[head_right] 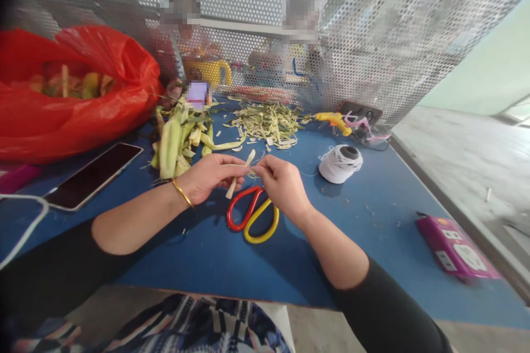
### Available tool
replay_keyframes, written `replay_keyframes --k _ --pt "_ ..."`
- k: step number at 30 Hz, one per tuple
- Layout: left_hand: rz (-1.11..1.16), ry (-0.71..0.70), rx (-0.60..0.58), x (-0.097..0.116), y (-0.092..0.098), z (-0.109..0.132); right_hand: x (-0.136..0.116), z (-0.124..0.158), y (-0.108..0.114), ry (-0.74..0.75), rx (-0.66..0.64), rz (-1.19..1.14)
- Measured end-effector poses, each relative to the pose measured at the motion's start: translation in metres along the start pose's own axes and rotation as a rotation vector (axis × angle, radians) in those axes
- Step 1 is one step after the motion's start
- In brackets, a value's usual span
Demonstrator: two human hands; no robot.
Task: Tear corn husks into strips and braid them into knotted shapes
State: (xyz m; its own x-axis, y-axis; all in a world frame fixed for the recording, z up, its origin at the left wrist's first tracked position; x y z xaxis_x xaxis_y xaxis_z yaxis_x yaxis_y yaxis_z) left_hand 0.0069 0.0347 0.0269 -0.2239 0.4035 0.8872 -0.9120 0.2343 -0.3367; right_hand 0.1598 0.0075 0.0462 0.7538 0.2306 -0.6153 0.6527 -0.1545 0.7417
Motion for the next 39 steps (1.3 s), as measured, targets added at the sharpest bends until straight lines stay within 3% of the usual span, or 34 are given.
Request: replay_keyframes --k 7,11,18,28,34,39 --pt "0.041 -0.01 -0.022 0.001 0.002 -0.002 0.007 -0.005 0.006 -0.032 0.005 -0.043" --pt "-0.004 -0.001 -0.028 0.0 0.001 0.001 0.01 -0.006 -0.002 -0.124 -0.075 -0.22" --pt "-0.112 0.009 -0.111 -0.005 -0.004 0.004 0.009 -0.003 -0.013 -0.2 -0.064 -0.499" --pt "-0.203 -0.025 -0.123 -0.007 -0.008 0.006 0.017 0.0 -0.014 -0.218 0.183 -0.407" --pt "-0.19 -0.015 -0.112 -0.004 -0.006 0.006 0.017 -0.001 -0.013 -0.208 0.172 -0.394" --pt "-0.232 -0.001 -0.186 -0.004 -0.008 0.008 0.017 -0.003 -0.013 -0.188 0.161 -0.357"
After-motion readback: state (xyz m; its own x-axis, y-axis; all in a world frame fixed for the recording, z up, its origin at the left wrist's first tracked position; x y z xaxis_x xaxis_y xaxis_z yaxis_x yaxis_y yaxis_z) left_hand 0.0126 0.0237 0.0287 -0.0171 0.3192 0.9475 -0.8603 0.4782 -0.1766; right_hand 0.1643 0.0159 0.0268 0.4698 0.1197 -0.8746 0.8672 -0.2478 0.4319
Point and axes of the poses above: each hand's wrist, its own z-axis away from the middle knuckle, its own y-axis out of the back of the hand, x = y × z, the point moved 3 cm from there along -z, towards the middle knuckle, and after that the axes turned 10 degrees about z, right-handed, at the moved point
